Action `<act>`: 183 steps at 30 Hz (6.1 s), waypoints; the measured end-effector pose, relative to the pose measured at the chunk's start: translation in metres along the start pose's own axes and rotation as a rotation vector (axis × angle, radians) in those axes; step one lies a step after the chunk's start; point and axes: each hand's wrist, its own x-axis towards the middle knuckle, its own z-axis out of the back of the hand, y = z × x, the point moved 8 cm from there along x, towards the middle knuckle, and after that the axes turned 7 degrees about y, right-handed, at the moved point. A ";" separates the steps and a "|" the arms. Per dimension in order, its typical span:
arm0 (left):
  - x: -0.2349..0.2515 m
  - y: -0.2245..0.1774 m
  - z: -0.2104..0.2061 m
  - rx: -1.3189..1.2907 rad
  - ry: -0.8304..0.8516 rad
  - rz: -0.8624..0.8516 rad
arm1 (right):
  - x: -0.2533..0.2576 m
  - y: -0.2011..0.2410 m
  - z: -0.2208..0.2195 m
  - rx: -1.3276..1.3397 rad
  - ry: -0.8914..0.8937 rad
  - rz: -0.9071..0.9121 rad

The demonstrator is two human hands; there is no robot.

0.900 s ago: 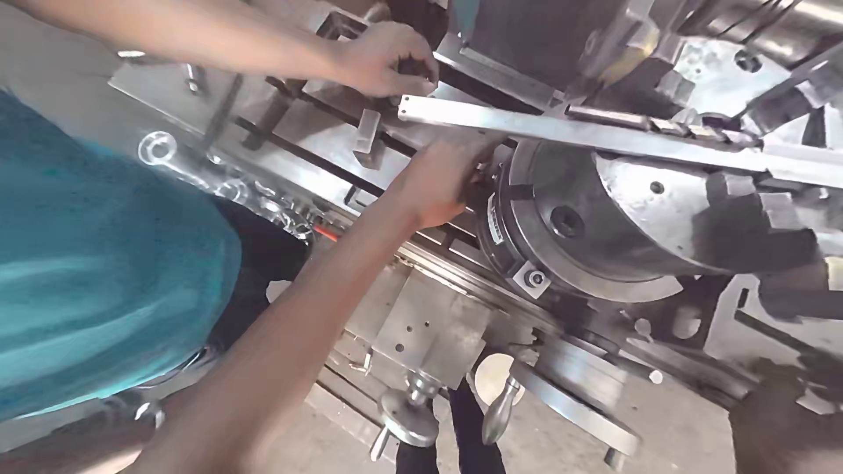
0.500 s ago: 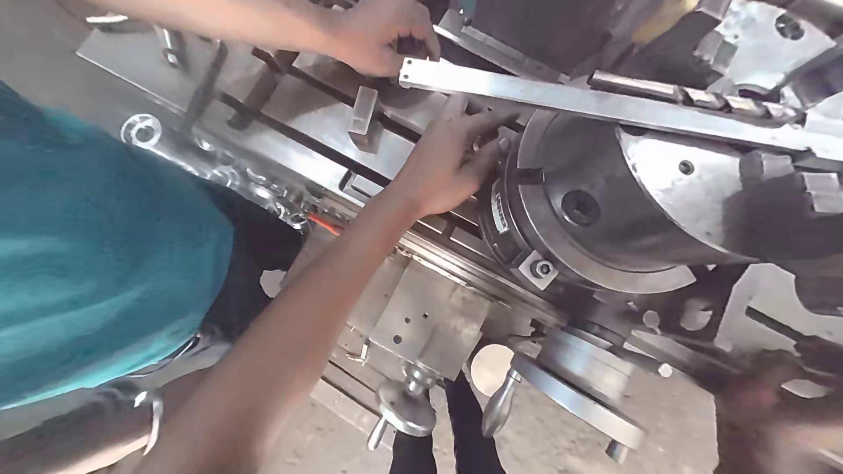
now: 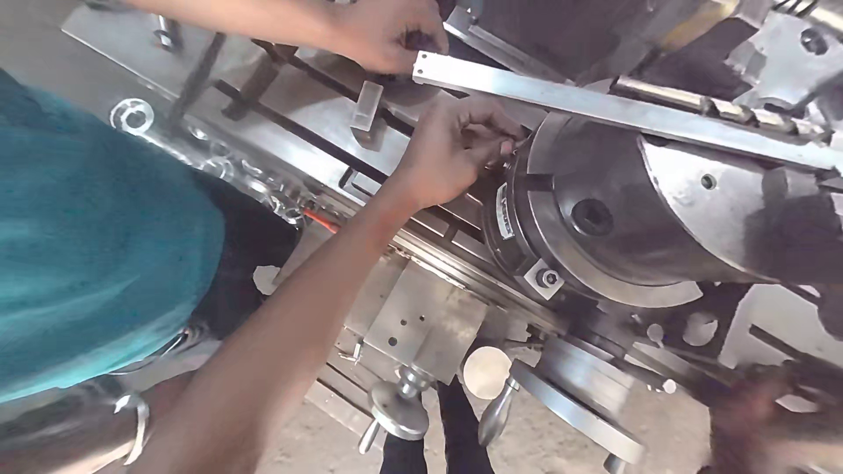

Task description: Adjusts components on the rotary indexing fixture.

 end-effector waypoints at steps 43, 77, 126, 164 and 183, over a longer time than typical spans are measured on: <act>-0.003 -0.005 0.002 0.231 0.061 -0.002 | 0.004 0.013 0.001 -0.013 0.043 0.001; -0.005 -0.009 0.008 0.299 -0.060 -0.122 | 0.004 0.021 0.000 -0.086 0.116 -0.005; -0.005 -0.001 0.005 -0.029 -0.038 -0.024 | 0.002 0.008 -0.005 -0.102 0.121 0.000; -0.005 0.005 -0.004 -0.018 -0.076 -0.082 | 0.004 0.010 -0.005 -0.110 0.113 -0.032; -0.006 0.008 -0.001 -0.021 -0.118 -0.056 | 0.003 0.008 -0.005 -0.119 0.111 -0.012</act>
